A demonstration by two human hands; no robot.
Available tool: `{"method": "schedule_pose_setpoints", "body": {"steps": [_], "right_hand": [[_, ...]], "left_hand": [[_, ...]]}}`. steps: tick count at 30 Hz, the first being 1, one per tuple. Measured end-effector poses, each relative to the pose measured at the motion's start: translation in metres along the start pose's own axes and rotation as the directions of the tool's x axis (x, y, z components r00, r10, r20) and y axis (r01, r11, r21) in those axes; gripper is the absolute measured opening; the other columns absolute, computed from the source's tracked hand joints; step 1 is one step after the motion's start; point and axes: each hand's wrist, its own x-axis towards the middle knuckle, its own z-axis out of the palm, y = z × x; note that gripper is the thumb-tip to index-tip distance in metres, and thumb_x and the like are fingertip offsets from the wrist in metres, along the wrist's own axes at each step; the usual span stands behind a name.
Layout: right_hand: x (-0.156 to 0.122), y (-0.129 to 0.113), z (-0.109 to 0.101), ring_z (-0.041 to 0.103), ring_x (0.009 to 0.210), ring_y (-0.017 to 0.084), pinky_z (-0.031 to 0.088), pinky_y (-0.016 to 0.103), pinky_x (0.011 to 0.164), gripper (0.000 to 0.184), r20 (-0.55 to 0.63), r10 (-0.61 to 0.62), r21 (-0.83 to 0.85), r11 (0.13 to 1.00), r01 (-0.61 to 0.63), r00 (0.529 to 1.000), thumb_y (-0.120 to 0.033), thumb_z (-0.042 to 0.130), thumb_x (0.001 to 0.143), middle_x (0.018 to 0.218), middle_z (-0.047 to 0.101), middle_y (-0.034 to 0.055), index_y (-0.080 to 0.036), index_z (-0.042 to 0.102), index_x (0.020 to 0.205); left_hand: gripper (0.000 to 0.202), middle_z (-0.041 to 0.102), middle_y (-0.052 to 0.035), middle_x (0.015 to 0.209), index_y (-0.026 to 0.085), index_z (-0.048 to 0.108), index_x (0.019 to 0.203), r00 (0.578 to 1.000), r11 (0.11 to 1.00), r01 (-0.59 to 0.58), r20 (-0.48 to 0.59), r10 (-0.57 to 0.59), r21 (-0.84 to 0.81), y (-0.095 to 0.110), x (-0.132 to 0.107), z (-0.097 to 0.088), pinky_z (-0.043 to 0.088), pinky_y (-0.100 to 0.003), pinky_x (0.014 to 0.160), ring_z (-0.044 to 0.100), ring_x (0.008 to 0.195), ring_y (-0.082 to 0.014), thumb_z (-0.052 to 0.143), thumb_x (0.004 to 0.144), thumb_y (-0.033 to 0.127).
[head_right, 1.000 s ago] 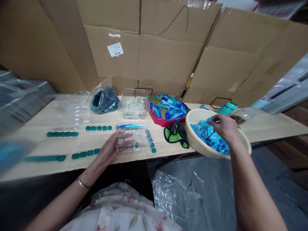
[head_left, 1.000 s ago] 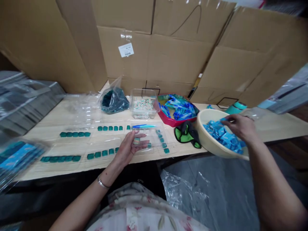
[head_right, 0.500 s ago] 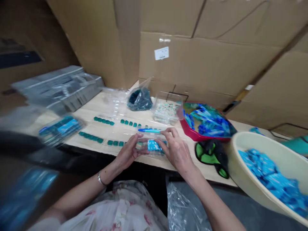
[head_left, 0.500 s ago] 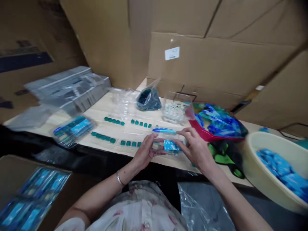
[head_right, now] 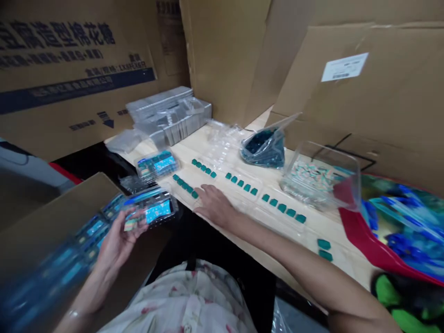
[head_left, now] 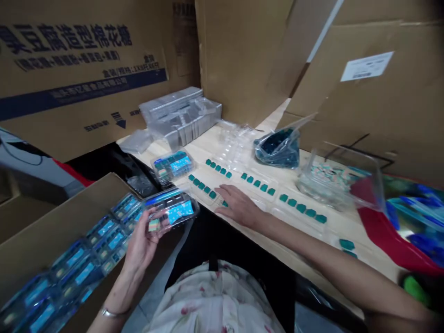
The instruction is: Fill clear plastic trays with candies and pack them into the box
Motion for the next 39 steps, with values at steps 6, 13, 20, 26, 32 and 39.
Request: {"method": "schedule_pose_setpoints", "body": {"steps": [6,13,20,26,32,39], "right_hand": [[0.036,-0.035,0.039,0.048,0.117,0.035,0.044,0.045,0.090,0.069,0.075,0.014,-0.286,0.958,0.008,0.997,-0.042,0.068,0.076,0.135,0.044,0.0244,-0.011,0.043,0.133],[0.030,-0.042,0.039,0.057,0.103,0.028,0.048,0.039,0.087,0.037,0.051,-0.052,-0.367,0.928,0.067,0.997,-0.014,0.045,0.088,0.128,0.052,0.0195,-0.012,0.052,0.124],[0.037,-0.005,-0.004,0.058,0.110,0.023,0.047,0.041,0.094,0.028,-0.257,-0.044,0.140,0.987,0.082,0.965,-0.022,0.040,0.092,0.119,0.062,0.0122,-0.018,0.059,0.113],[0.047,-0.018,-0.049,0.064,0.071,0.016,0.054,0.036,0.071,0.033,0.044,0.254,0.858,0.486,-0.167,0.966,-0.042,0.059,0.082,0.093,0.069,0.0078,-0.019,0.051,0.105],[0.054,-0.023,-0.013,0.061,0.070,0.017,0.050,0.036,0.069,0.040,0.058,0.402,0.847,0.465,-0.258,0.914,-0.049,0.061,0.075,0.081,0.064,0.0036,-0.017,0.053,0.099],[0.049,-0.009,0.002,0.056,0.101,0.021,0.046,0.038,0.087,0.046,0.006,0.560,0.844,0.442,-0.305,0.828,-0.052,0.054,0.080,0.109,0.061,0.0053,-0.023,0.053,0.116]], "left_hand": [[0.018,0.071,-0.0064,0.094,0.016,0.062,0.095,0.980,0.986,-0.104,-0.184,0.079,-0.131,-0.002,0.016,-0.040,0.059,-0.030,0.066,0.069,0.067,-0.0159,0.050,0.089,0.029],[0.020,0.071,-0.0102,0.096,0.015,0.062,0.095,0.979,0.978,-0.109,-0.189,0.074,-0.180,-0.015,0.033,-0.052,0.060,-0.030,0.064,0.069,0.069,-0.0188,0.057,0.085,0.032],[0.026,0.069,-0.0121,0.100,0.014,0.059,0.104,0.997,0.987,-0.041,-0.074,0.030,-0.154,-0.013,0.029,-0.044,0.060,-0.033,0.064,0.070,0.073,-0.0209,0.055,0.087,0.033],[0.029,0.069,-0.0105,0.099,0.015,0.057,0.106,0.991,0.983,0.043,0.131,-0.020,-0.179,-0.018,0.024,-0.015,0.059,-0.037,0.069,0.070,0.078,-0.0226,0.054,0.087,0.038],[0.030,0.070,-0.0094,0.100,0.015,0.059,0.110,0.961,0.954,0.145,0.267,-0.072,-0.262,-0.029,0.018,0.028,0.059,-0.035,0.070,0.069,0.080,-0.0198,0.051,0.090,0.036],[0.031,0.070,-0.0100,0.100,0.015,0.059,0.109,0.954,0.934,0.177,0.289,-0.085,-0.309,-0.032,0.016,0.052,0.059,-0.035,0.066,0.069,0.079,-0.0206,0.050,0.090,0.037]]}}
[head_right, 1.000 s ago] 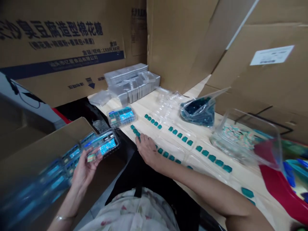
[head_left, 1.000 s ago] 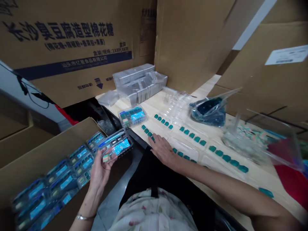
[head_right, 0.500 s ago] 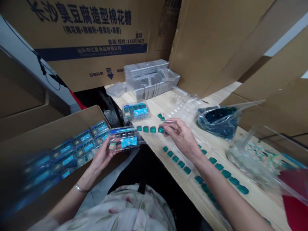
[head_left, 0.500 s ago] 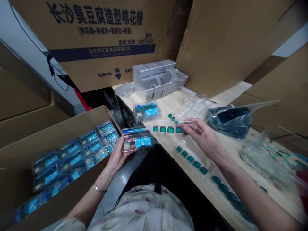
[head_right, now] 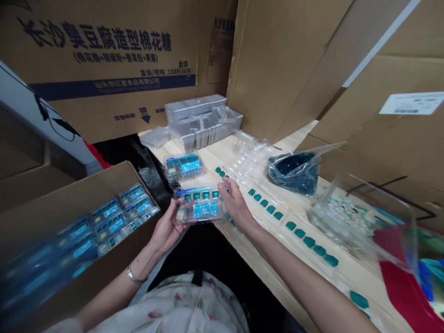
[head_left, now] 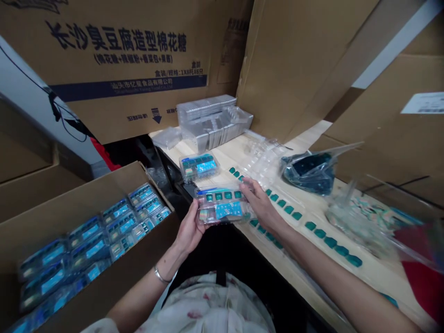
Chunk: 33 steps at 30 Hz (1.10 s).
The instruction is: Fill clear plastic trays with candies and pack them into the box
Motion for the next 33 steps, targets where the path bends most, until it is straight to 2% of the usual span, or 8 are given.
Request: {"method": "schedule_pose_setpoints", "body": {"steps": [6,12,15,20,23,26,29,33], "right_hand": [[0.003,0.012,-0.006,0.059,0.092,0.018,0.046,0.033,0.085,0.036,-0.005,0.047,0.204,0.978,-0.045,0.999,-0.054,0.058,0.079,0.095,0.065,0.0015,-0.021,0.062,0.092],[0.001,-0.003,-0.009,0.055,0.110,0.020,0.041,0.033,0.097,0.038,0.004,0.087,0.368,0.926,-0.083,0.996,-0.050,0.063,0.076,0.110,0.065,0.0057,-0.019,0.065,0.097],[0.001,-0.004,-0.008,0.055,0.110,0.022,0.043,0.036,0.094,0.039,0.013,0.093,0.309,0.946,-0.093,0.996,-0.053,0.061,0.076,0.116,0.063,0.0063,-0.019,0.063,0.095],[0.002,0.006,-0.004,0.053,0.110,0.022,0.039,0.038,0.098,0.040,-0.025,-0.006,0.002,1.000,0.006,1.000,-0.056,0.049,0.082,0.115,0.060,0.0056,-0.019,0.061,0.090],[0.002,0.008,-0.002,0.055,0.104,0.020,0.043,0.036,0.092,0.043,-0.052,-0.004,-0.037,0.999,0.002,0.999,-0.054,0.053,0.081,0.117,0.058,0.0067,-0.020,0.055,0.107],[0.001,0.008,-0.003,0.058,0.099,0.018,0.049,0.032,0.080,0.061,-0.018,0.069,0.044,0.997,-0.068,0.997,-0.051,0.060,0.076,0.123,0.054,0.0083,-0.022,0.041,0.127],[0.000,0.007,-0.005,0.061,0.082,0.016,0.049,0.028,0.066,0.063,0.110,0.151,0.060,0.986,-0.158,0.982,-0.051,0.062,0.075,0.101,0.062,0.0055,-0.020,0.044,0.126],[0.008,0.000,-0.001,0.055,0.059,0.013,0.043,0.025,0.053,0.058,0.200,0.108,0.089,0.988,-0.128,0.974,-0.051,0.065,0.072,0.073,0.060,-0.0013,-0.017,0.051,0.116]], "left_hand": [[0.031,0.070,-0.0100,0.099,0.014,0.059,0.110,1.000,1.000,0.005,0.001,-0.005,0.017,-0.004,0.002,0.000,0.059,-0.035,0.065,0.069,0.077,-0.0206,0.051,0.089,0.036],[0.031,0.070,-0.0102,0.097,0.014,0.059,0.107,1.000,1.000,0.003,0.030,-0.004,0.023,-0.007,0.003,0.004,0.059,-0.036,0.066,0.069,0.075,-0.0199,0.053,0.088,0.037],[0.033,0.070,-0.0105,0.098,0.014,0.060,0.109,0.999,1.000,0.021,0.027,-0.022,0.012,-0.009,0.003,0.008,0.059,-0.035,0.066,0.069,0.078,-0.0207,0.052,0.088,0.039],[0.046,0.070,-0.0140,0.102,0.012,0.061,0.113,0.997,0.998,0.048,0.063,-0.050,0.027,-0.009,0.001,0.016,0.059,-0.038,0.069,0.069,0.083,-0.0245,0.046,0.089,0.048],[0.056,0.069,-0.0149,0.104,0.012,0.061,0.113,0.993,0.998,0.054,0.108,-0.057,0.032,-0.006,0.000,0.019,0.058,-0.039,0.069,0.069,0.083,-0.0255,0.039,0.087,0.058],[0.045,0.068,-0.0124,0.106,0.015,0.059,0.112,0.992,0.997,0.010,0.122,-0.019,0.080,-0.001,-0.002,0.017,0.058,-0.038,0.070,0.068,0.085,-0.0238,0.049,0.086,0.051],[0.030,0.068,-0.0086,0.104,0.017,0.058,0.107,0.996,0.989,-0.044,0.087,0.032,0.140,0.004,-0.004,0.014,0.058,-0.037,0.070,0.068,0.082,-0.0210,0.060,0.084,0.037],[0.031,0.068,-0.0073,0.096,0.018,0.057,0.105,0.994,0.945,-0.043,0.110,0.008,0.324,0.024,-0.004,0.007,0.057,-0.032,0.063,0.067,0.074,-0.0193,0.056,0.084,0.041]]}}
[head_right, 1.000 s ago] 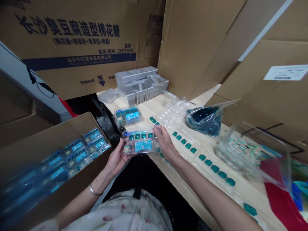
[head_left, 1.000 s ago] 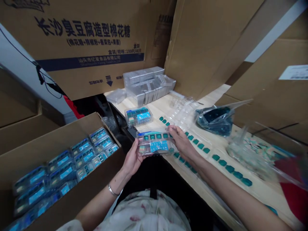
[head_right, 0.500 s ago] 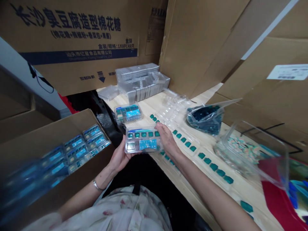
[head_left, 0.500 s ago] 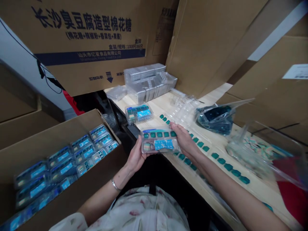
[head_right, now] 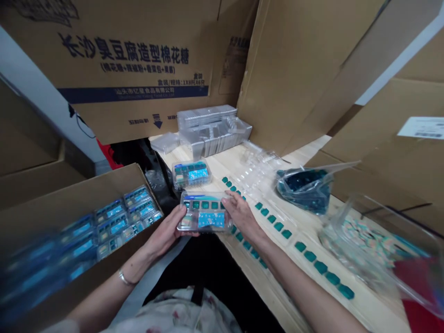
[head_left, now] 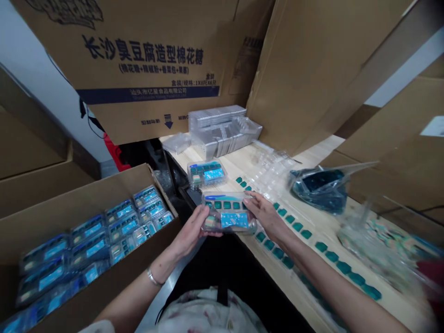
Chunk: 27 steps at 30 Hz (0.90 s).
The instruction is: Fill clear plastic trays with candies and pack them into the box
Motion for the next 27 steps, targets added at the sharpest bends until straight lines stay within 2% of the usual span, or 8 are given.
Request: {"method": "schedule_pose_setpoints", "body": {"steps": [3,6,10,13,16,18,22,27], "right_hand": [[0.021,-0.015,0.012,0.052,0.054,0.011,0.043,0.024,0.051,0.055,0.043,-0.087,-0.014,0.996,0.087,0.995,-0.050,0.064,0.072,0.069,0.058,-0.0034,-0.017,0.052,0.115],[0.054,-0.034,0.031,0.051,0.051,0.011,0.042,0.024,0.051,0.051,0.083,-0.192,-0.119,0.972,0.201,0.978,-0.050,0.056,0.078,0.066,0.057,-0.0037,-0.017,0.051,0.115],[0.112,-0.053,0.049,0.056,0.054,0.014,0.044,0.027,0.058,0.045,0.070,-0.270,-0.432,0.860,0.273,0.960,-0.046,0.040,0.088,0.072,0.063,0.0012,-0.016,0.050,0.120],[0.150,-0.061,0.052,0.063,0.084,0.020,0.045,0.030,0.076,0.042,0.076,-0.296,-0.674,0.688,0.268,0.952,-0.044,0.035,0.091,0.096,0.068,0.0098,-0.016,0.054,0.118],[0.173,-0.062,0.053,0.058,0.105,0.025,0.042,0.033,0.086,0.044,0.124,-0.221,-0.832,0.508,0.223,0.967,-0.046,0.035,0.092,0.111,0.065,0.0145,-0.016,0.059,0.112],[0.180,-0.057,0.055,0.055,0.111,0.027,0.041,0.034,0.088,0.047,0.137,-0.146,-0.877,0.443,0.188,0.980,-0.049,0.034,0.092,0.117,0.062,0.0160,-0.017,0.061,0.111],[0.182,-0.042,0.065,0.055,0.112,0.028,0.041,0.038,0.088,0.055,0.142,-0.106,-0.877,0.448,0.175,0.984,-0.053,0.022,0.094,0.124,0.058,0.0157,-0.019,0.056,0.120],[0.184,-0.030,0.066,0.058,0.107,0.027,0.043,0.038,0.087,0.056,0.167,-0.116,-0.848,0.489,0.203,0.979,-0.053,0.016,0.095,0.117,0.063,0.0118,-0.022,0.052,0.124]], "left_hand": [[0.036,0.067,-0.0029,0.081,0.020,0.058,0.111,0.984,0.981,-0.114,-0.115,0.133,0.159,0.026,0.013,-0.015,0.053,-0.027,0.057,0.064,0.064,-0.0171,0.061,0.081,0.039],[0.034,0.067,-0.0027,0.077,0.020,0.063,0.108,0.912,0.928,-0.263,-0.246,0.328,0.263,0.057,0.042,-0.033,0.051,-0.026,0.066,0.065,0.076,-0.0198,0.067,0.077,0.034],[0.032,0.068,-0.0071,0.094,0.019,0.065,0.104,0.807,0.667,-0.268,-0.216,0.549,0.696,0.094,0.096,-0.053,0.046,-0.035,0.084,0.061,0.094,-0.0261,0.057,0.082,0.041],[0.026,0.068,-0.0093,0.098,0.019,0.066,0.096,0.786,0.569,-0.241,-0.187,0.590,0.786,0.108,0.135,-0.063,0.038,-0.039,0.094,0.058,0.102,-0.0293,0.057,0.081,0.039],[0.019,0.067,-0.0107,0.093,0.019,0.065,0.084,0.791,0.574,-0.223,-0.198,0.579,0.788,0.107,0.163,-0.073,0.035,-0.041,0.097,0.056,0.106,-0.0305,0.059,0.078,0.036],[0.016,0.064,-0.0118,0.096,0.018,0.064,0.079,0.791,0.592,-0.210,-0.220,0.571,0.778,0.100,0.174,-0.081,0.033,-0.042,0.100,0.052,0.111,-0.0310,0.061,0.075,0.033],[0.015,0.056,-0.0152,0.113,0.016,0.061,0.083,0.795,0.660,-0.206,-0.270,0.543,0.722,0.080,0.183,-0.091,0.027,-0.043,0.105,0.043,0.122,-0.0311,0.061,0.074,0.027],[0.035,0.056,-0.0116,0.116,0.017,0.053,0.113,0.849,0.770,-0.243,-0.254,0.463,0.590,0.066,0.177,-0.089,0.038,-0.039,0.097,0.053,0.108,-0.0237,0.050,0.083,0.033]]}}
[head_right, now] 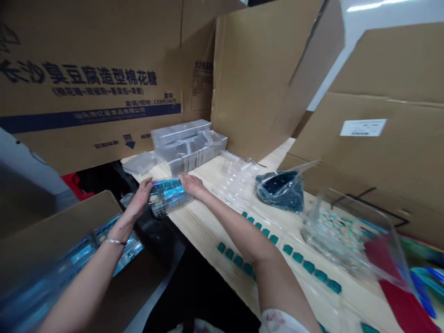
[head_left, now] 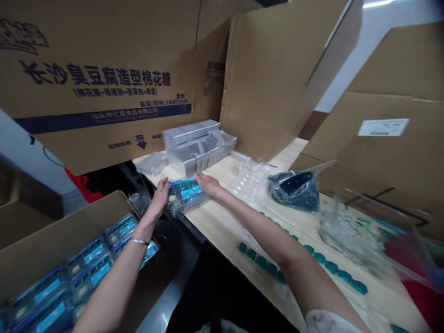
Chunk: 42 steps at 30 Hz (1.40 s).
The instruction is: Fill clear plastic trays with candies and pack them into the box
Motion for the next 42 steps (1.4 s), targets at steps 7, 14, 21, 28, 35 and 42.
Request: {"method": "schedule_pose_setpoints", "body": {"steps": [7,14,21,28,35,42], "right_hand": [[0.000,0.010,-0.008,0.057,0.110,0.022,0.041,0.031,0.090,0.050,-0.001,-0.115,0.078,0.990,0.115,0.993,-0.045,0.019,0.096,0.123,0.061,0.0081,-0.020,0.056,0.119],[-0.002,0.012,0.006,0.053,0.114,0.025,0.038,0.036,0.094,0.052,-0.014,-0.097,0.111,0.989,0.098,0.995,-0.044,0.015,0.097,0.125,0.058,0.0113,-0.018,0.049,0.125],[-0.021,-0.001,-0.010,0.057,0.107,0.025,0.043,0.037,0.089,0.057,-0.108,-0.016,0.085,0.996,0.025,0.994,-0.055,0.014,0.094,0.121,0.059,0.0099,-0.021,0.049,0.125],[-0.109,0.043,-0.067,0.049,0.111,0.028,0.043,0.035,0.086,0.045,-0.212,0.073,-0.379,0.913,-0.151,0.975,-0.048,0.049,0.088,0.117,0.055,0.0181,-0.010,0.059,0.110],[-0.153,0.097,-0.054,0.049,0.110,0.025,0.042,0.033,0.089,0.022,-0.081,0.111,-0.508,0.851,-0.137,0.991,-0.023,0.049,0.090,0.120,0.053,0.0164,-0.012,0.063,0.103],[-0.188,0.107,-0.082,0.053,0.100,0.022,0.042,0.034,0.086,0.021,-0.327,-0.222,-0.163,0.971,0.177,0.918,-0.026,0.043,0.093,0.108,0.057,0.0151,-0.013,0.059,0.089]], "left_hand": [[0.031,0.061,-0.0067,0.102,0.018,0.057,0.100,0.996,0.994,-0.036,-0.079,0.028,-0.106,0.003,-0.018,0.007,0.044,-0.032,0.086,0.057,0.095,-0.0191,0.055,0.079,0.040],[0.026,0.061,-0.0056,0.101,0.018,0.057,0.099,0.992,0.995,-0.037,-0.120,0.026,-0.090,-0.011,-0.023,0.008,0.044,-0.031,0.087,0.056,0.098,-0.0186,0.057,0.080,0.036],[0.037,0.057,-0.0090,0.116,0.020,0.048,0.114,0.996,0.985,-0.086,-0.045,0.080,-0.152,0.000,-0.027,0.007,0.038,-0.035,0.097,0.053,0.109,-0.0198,0.058,0.081,0.033],[0.036,0.051,-0.0095,0.126,0.020,0.053,0.117,0.850,0.865,-0.442,-0.196,0.488,0.238,0.040,-0.066,-0.004,0.028,-0.037,0.106,0.044,0.121,-0.0223,0.055,0.085,0.036],[0.018,0.061,-0.0071,0.107,0.020,0.061,0.100,0.818,0.814,-0.569,0.183,0.546,0.114,0.058,-0.128,0.056,0.037,-0.039,0.100,0.054,0.108,-0.0209,0.053,0.087,0.029],[0.027,0.064,-0.0094,0.107,0.018,0.057,0.102,0.884,0.956,-0.115,0.411,0.223,-0.270,0.051,-0.129,0.107,0.041,-0.037,0.097,0.058,0.108,-0.0212,0.060,0.082,0.035]]}}
